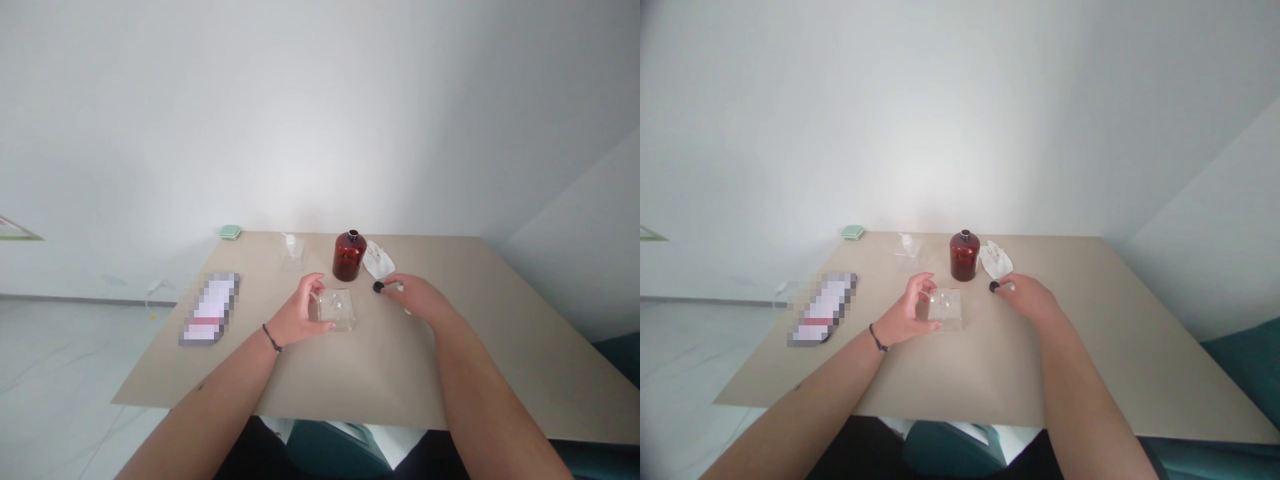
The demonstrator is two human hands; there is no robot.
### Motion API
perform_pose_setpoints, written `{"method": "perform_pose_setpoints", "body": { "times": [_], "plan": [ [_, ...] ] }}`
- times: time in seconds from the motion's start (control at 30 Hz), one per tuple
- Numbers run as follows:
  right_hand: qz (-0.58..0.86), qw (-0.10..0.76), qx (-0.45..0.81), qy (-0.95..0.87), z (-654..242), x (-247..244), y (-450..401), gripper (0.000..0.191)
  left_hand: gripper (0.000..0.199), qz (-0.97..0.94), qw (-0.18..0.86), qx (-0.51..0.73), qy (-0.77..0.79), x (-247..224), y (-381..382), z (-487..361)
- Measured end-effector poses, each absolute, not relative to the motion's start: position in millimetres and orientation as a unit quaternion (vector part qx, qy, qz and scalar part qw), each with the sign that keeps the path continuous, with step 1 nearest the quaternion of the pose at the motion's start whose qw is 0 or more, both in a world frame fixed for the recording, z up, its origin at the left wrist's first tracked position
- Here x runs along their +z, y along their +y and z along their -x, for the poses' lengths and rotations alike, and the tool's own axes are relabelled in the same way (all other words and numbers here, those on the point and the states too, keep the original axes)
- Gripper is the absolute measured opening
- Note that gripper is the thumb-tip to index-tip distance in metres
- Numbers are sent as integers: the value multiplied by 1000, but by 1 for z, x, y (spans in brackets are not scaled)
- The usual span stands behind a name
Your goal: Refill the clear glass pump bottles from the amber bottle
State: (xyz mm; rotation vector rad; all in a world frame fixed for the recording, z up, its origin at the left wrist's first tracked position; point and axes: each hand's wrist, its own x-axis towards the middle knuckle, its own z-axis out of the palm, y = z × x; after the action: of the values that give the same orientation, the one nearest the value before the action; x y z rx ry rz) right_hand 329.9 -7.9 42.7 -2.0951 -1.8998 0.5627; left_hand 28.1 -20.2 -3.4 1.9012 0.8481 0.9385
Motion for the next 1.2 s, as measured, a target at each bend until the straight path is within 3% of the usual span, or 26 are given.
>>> {"method": "perform_pose_setpoints", "body": {
  "times": [0.1,0.2,0.63,0.97,1.07,1.2],
  "plan": [
    [746,44,159,-645,-319,40,-8,47,94,-755,417,378,337,-4,-19,-28],
    [764,19,128,-633,-310,42,-5,42,94,-754,419,376,338,-3,-19,-28],
    [575,141,-11,-806,-256,65,-38,21,97,-747,409,413,321,-6,-21,-33],
    [497,210,97,-837,-262,66,-37,23,100,-748,414,409,320,-3,-21,-35],
    [501,195,78,-839,-262,72,-37,23,101,-746,415,409,322,-3,-21,-35],
    [531,110,-6,-840,-261,84,-40,23,101,-741,424,405,327,-1,-21,-35]
  ]
}}
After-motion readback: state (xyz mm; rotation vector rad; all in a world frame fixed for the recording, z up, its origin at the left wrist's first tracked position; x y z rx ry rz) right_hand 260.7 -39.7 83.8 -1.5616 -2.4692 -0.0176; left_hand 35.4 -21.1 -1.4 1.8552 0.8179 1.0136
